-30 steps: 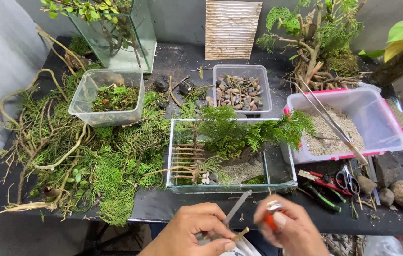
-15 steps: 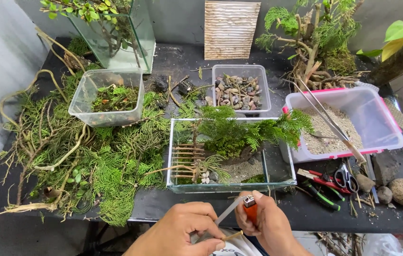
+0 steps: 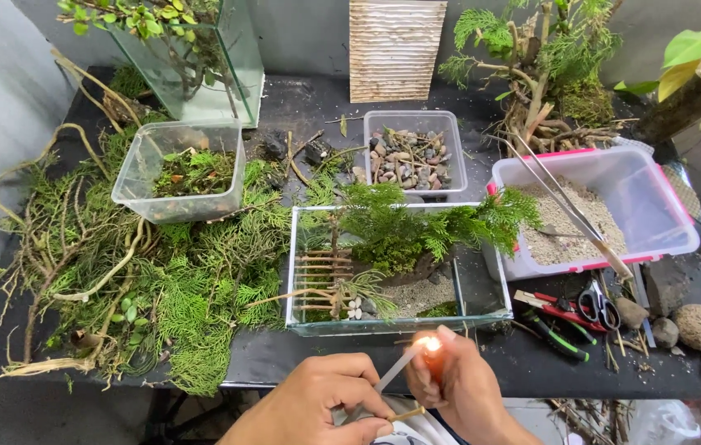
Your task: Assembling a miniature twig ladder and decorating a glass terrarium with moss and stones.
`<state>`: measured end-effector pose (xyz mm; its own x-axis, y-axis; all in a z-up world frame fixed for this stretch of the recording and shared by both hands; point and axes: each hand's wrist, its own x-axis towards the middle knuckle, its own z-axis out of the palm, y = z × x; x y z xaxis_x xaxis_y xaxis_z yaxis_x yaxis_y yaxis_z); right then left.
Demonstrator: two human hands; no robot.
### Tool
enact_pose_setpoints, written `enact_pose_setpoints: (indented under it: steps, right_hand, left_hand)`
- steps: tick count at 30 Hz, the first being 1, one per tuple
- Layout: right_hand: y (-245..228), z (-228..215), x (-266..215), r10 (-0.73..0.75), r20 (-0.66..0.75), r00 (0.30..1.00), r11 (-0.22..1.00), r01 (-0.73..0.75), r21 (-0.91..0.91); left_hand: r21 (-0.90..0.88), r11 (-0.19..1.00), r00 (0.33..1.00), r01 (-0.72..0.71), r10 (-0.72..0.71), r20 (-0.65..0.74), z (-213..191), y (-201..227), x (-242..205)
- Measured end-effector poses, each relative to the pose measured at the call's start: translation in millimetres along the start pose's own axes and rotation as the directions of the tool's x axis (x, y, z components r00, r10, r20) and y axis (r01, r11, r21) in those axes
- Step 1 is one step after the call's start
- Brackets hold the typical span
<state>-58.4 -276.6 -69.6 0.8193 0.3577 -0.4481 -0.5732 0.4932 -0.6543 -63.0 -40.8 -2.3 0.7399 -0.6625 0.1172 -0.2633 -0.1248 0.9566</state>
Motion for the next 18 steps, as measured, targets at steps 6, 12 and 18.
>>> enact_pose_setpoints:
  steps: [6,12,18]
  right_hand:
    - [0.4,-0.8,-4.7,0.039,0.021,0.999,0.999,-0.040,0.016]
    - [-1.0,-3.4,-3.8,0.040,0.034,0.999,0.999,-0.041,0.016]
    - [3.3,-8.0,-0.8,0.063,0.015,0.998,0.998,-0.063,-0.009]
  left_hand:
    - [0.014,1.000,1.000,0.001,-0.001,-0.005,0.3,3.3,1.2]
    - [-0.002,1.000,1.000,0.011,-0.011,-0.006,-0.1,3.8,0.8]
    - [-0.011,0.997,0.997,0.073,-0.073,0.001,-3.2,8.9,1.0]
